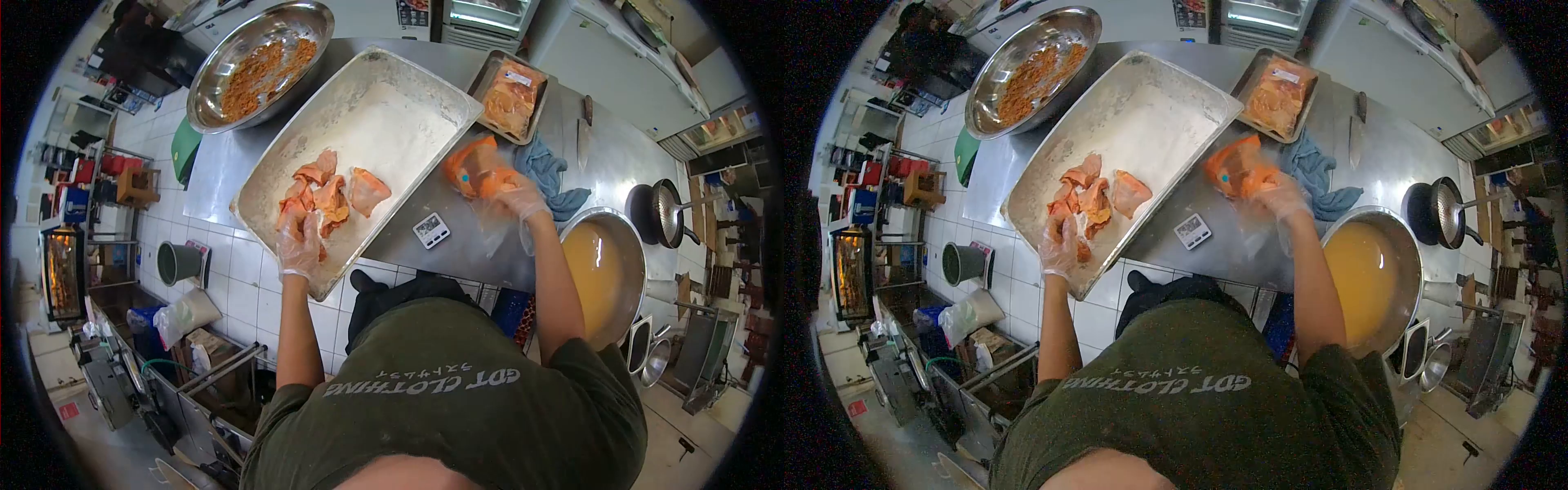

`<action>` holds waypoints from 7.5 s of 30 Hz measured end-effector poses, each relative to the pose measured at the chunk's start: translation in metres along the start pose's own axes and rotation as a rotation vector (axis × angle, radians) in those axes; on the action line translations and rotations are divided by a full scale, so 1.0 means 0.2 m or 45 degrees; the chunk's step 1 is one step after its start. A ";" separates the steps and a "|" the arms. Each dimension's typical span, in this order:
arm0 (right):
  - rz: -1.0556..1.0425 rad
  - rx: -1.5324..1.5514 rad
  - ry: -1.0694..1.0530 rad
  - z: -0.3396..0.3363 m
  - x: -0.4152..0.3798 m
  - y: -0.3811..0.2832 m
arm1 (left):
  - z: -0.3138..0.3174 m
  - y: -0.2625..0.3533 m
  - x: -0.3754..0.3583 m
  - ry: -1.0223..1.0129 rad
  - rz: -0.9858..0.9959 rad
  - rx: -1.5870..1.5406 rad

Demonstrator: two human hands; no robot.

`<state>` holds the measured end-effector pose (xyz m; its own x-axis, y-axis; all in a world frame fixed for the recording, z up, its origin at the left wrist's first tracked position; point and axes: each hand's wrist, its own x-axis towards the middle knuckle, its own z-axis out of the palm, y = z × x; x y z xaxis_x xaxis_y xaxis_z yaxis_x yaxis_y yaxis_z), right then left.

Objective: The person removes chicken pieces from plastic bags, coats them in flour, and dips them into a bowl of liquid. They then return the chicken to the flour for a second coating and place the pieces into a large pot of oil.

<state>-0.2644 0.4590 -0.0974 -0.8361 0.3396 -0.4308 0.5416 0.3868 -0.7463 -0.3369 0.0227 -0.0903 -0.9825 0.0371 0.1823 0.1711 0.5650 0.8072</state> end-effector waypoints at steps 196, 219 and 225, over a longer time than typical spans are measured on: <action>-0.830 -0.423 0.399 0.24 -0.27 -0.69 | 0.13 0.45 0.09 -0.808 0.046 -0.126; -0.804 0.638 0.087 0.98 -0.09 -0.96 | 0.14 0.44 0.23 -0.187 -0.048 -0.404; -0.788 0.494 0.005 0.96 -0.06 -0.92 | 0.20 0.49 0.17 0.061 0.032 -0.175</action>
<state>-0.3705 0.2185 -0.0514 -0.9785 0.1608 0.1293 -0.1002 0.1778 -0.9790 -0.3569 0.1122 -0.0274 -0.9737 0.0086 0.2276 0.2075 0.4459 0.8707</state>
